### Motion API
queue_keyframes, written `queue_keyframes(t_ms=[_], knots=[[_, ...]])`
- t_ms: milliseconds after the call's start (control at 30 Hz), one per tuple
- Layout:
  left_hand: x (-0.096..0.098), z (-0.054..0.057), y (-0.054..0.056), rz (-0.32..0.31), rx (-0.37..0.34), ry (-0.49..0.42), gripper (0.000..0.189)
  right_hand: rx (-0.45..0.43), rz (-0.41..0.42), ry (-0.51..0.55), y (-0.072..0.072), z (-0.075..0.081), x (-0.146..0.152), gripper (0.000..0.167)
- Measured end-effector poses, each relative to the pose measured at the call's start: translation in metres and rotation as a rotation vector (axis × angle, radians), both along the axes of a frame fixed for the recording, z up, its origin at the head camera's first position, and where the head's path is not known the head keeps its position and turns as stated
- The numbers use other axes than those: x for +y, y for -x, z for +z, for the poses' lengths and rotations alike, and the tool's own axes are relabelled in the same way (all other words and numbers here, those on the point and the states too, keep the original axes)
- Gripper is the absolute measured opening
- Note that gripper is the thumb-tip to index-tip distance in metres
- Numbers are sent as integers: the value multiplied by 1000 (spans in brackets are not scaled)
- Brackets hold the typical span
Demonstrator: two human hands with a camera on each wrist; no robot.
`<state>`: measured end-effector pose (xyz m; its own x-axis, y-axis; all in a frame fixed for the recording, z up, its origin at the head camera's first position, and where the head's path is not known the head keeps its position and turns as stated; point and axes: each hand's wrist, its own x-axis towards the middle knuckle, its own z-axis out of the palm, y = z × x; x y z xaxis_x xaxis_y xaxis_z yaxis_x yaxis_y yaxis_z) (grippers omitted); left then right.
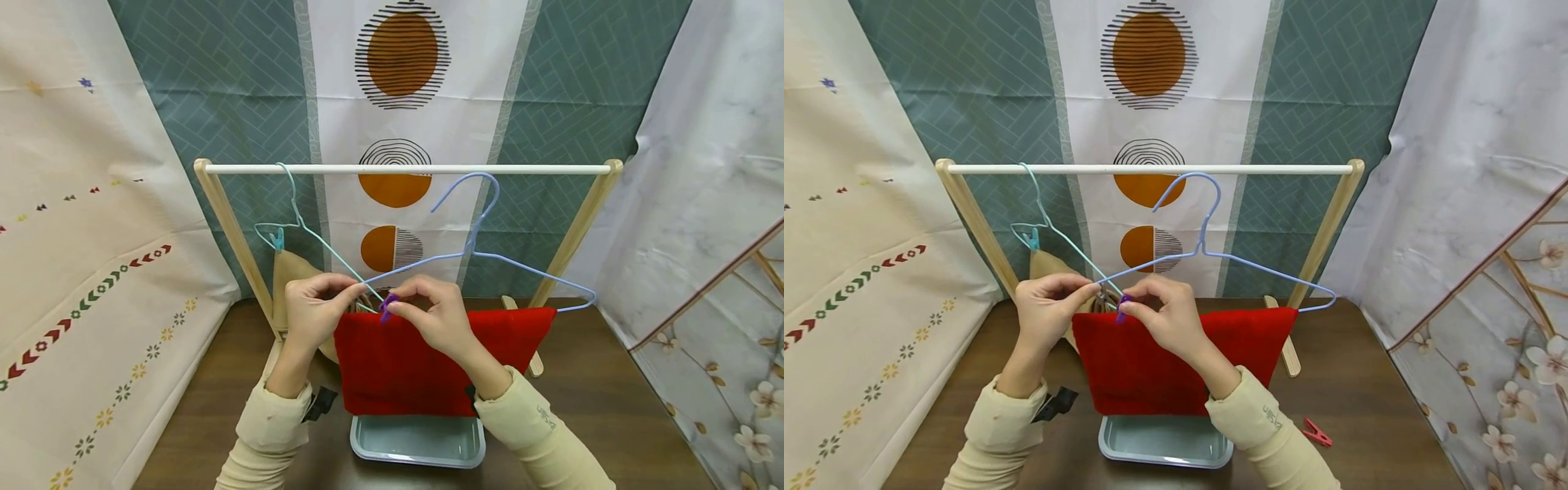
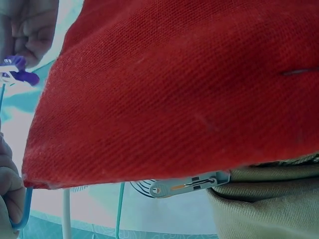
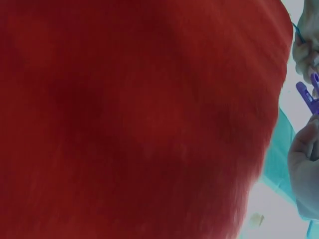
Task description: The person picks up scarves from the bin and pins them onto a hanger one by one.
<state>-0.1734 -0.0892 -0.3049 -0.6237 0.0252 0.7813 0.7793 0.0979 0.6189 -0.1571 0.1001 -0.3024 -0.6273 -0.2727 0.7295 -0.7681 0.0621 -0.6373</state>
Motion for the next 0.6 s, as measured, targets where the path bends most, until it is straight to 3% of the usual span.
queue_keyframes(t_ms=[267,600], knots=[[1,0,1,-45,12,-16,6,-16,5,19,8,-5,-20,5],[3,3,-1,-21,28,-6,8,8,-93,-179,12,-10,-29,8]])
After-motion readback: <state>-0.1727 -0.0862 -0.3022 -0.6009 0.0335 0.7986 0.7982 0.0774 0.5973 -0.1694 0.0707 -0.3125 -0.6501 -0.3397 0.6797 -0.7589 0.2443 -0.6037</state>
